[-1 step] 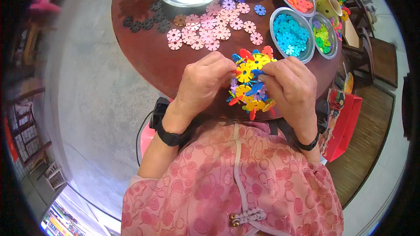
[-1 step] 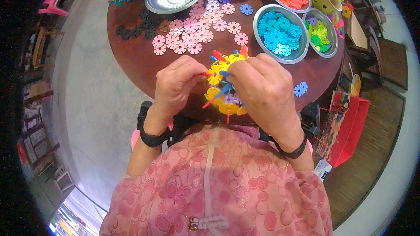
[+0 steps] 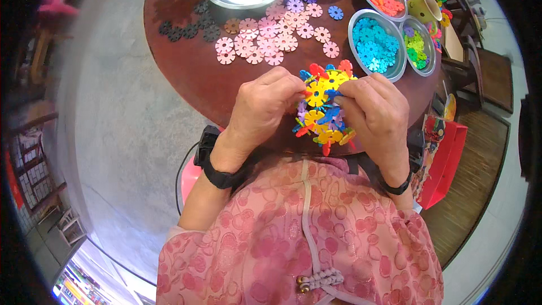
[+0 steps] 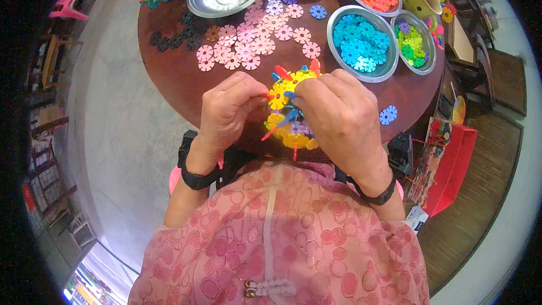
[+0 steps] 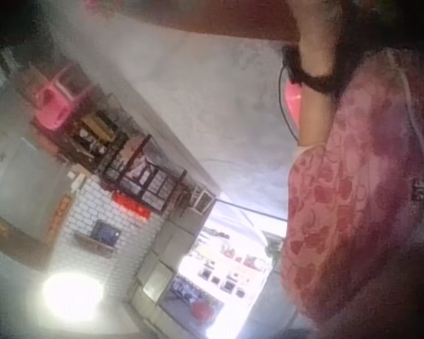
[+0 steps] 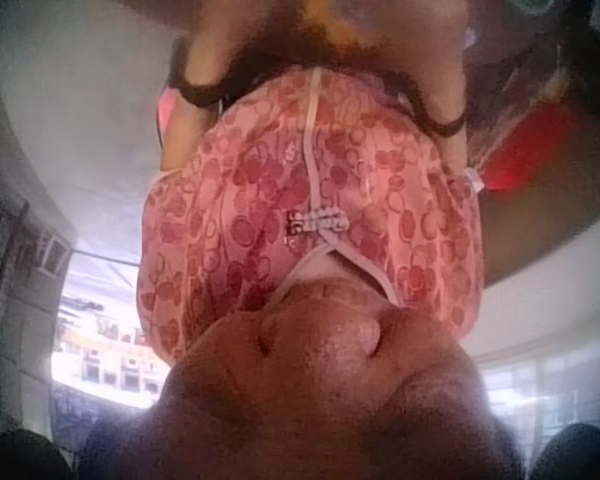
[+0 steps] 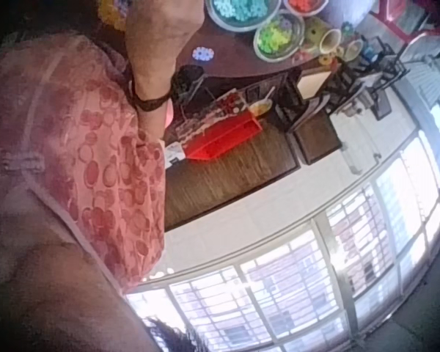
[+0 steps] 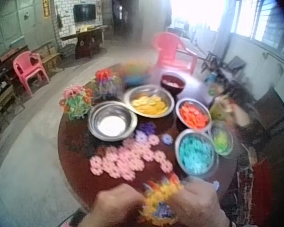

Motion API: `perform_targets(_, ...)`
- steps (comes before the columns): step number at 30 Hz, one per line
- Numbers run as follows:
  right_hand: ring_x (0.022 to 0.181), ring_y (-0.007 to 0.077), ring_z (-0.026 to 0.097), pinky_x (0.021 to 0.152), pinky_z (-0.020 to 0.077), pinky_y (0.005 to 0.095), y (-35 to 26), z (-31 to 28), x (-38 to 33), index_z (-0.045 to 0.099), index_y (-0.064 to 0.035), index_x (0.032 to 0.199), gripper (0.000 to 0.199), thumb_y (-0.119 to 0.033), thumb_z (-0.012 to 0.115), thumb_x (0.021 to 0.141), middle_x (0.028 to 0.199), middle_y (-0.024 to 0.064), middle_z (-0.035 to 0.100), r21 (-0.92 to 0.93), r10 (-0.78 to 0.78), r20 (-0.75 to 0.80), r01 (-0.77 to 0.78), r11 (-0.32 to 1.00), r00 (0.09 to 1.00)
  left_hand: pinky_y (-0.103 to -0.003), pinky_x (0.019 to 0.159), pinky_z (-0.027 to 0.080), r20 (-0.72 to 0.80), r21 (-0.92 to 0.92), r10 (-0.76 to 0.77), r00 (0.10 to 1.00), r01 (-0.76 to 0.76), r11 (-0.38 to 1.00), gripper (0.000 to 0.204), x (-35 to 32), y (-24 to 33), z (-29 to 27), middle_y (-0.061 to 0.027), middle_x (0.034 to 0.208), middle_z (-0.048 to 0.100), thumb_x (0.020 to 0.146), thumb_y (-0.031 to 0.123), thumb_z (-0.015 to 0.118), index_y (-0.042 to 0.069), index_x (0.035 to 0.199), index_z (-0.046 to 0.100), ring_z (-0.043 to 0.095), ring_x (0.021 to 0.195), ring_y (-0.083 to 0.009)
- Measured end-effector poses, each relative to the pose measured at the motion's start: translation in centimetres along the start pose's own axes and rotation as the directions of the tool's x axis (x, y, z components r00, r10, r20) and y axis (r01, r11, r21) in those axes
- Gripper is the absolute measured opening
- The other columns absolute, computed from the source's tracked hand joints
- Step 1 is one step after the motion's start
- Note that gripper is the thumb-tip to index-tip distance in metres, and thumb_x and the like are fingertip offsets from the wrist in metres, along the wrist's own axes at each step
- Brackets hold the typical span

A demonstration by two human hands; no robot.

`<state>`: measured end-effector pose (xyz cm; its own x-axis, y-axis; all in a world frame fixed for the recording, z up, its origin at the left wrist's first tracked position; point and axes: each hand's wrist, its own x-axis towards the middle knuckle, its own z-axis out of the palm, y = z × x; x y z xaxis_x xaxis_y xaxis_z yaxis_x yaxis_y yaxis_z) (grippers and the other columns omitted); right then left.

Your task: Assemble flower-shaped colorful interlocking plastic toy blocks into a sphere.

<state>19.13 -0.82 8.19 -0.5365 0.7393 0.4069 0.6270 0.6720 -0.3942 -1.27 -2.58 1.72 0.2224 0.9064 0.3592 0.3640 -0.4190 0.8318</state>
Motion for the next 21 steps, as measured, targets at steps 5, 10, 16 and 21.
perform_targets(5,0.063,0.0268,0.054,0.056,0.0442,0.0386,0.48,0.46,-0.17,0.060,-0.0050,0.080,0.013,-0.003,0.071,0.076,0.068,0.0083,0.055,0.025,0.001,-0.007,-0.001,1.000,1.000,-0.030,0.061,0.051,-0.034,0.000,0.007,0.999,-0.007,1.000,0.013,-0.25,-0.29,0.46,-0.0095,0.079,0.064,0.079,-0.005,0.070,0.002,0.089,0.066,0.064,0.070,-0.0225)
perform_targets(10,0.062,0.0274,0.053,0.055,0.0430,0.0387,0.44,0.45,-0.38,0.059,-0.0045,0.081,0.010,-0.002,0.069,0.077,0.068,0.0091,0.054,0.116,0.027,-0.011,-0.026,0.993,1.000,-0.030,0.061,0.051,-0.029,-0.026,-0.005,1.000,0.004,1.000,0.013,-0.39,-0.22,0.30,-0.0098,0.079,0.065,0.078,-0.004,0.071,0.002,0.089,0.066,0.065,0.070,-0.0229)
perform_targets(16,0.062,0.0276,0.053,0.054,0.0429,0.0381,0.22,0.66,-0.56,0.058,-0.0053,0.079,0.012,-0.003,0.069,0.074,0.067,0.0086,0.053,0.127,0.015,-0.049,-0.009,0.992,0.999,-0.030,0.061,0.051,-0.035,-0.015,0.036,0.999,-0.037,0.999,0.012,-0.38,-0.09,0.32,-0.0100,0.079,0.065,0.078,-0.003,0.071,0.001,0.088,0.066,0.065,0.070,-0.0236)
perform_targets(21,0.062,0.0270,0.053,0.055,0.0433,0.0374,0.54,0.48,-0.54,0.057,-0.0060,0.078,0.012,-0.004,0.068,0.073,0.068,0.0080,0.053,0.115,0.004,-0.044,0.001,0.993,0.999,-0.030,0.064,0.051,-0.039,-0.015,0.028,0.999,-0.028,0.999,0.012,-0.52,0.43,-0.09,-0.0104,0.080,0.065,0.079,-0.004,0.070,0.001,0.089,0.066,0.065,0.072,-0.0246)
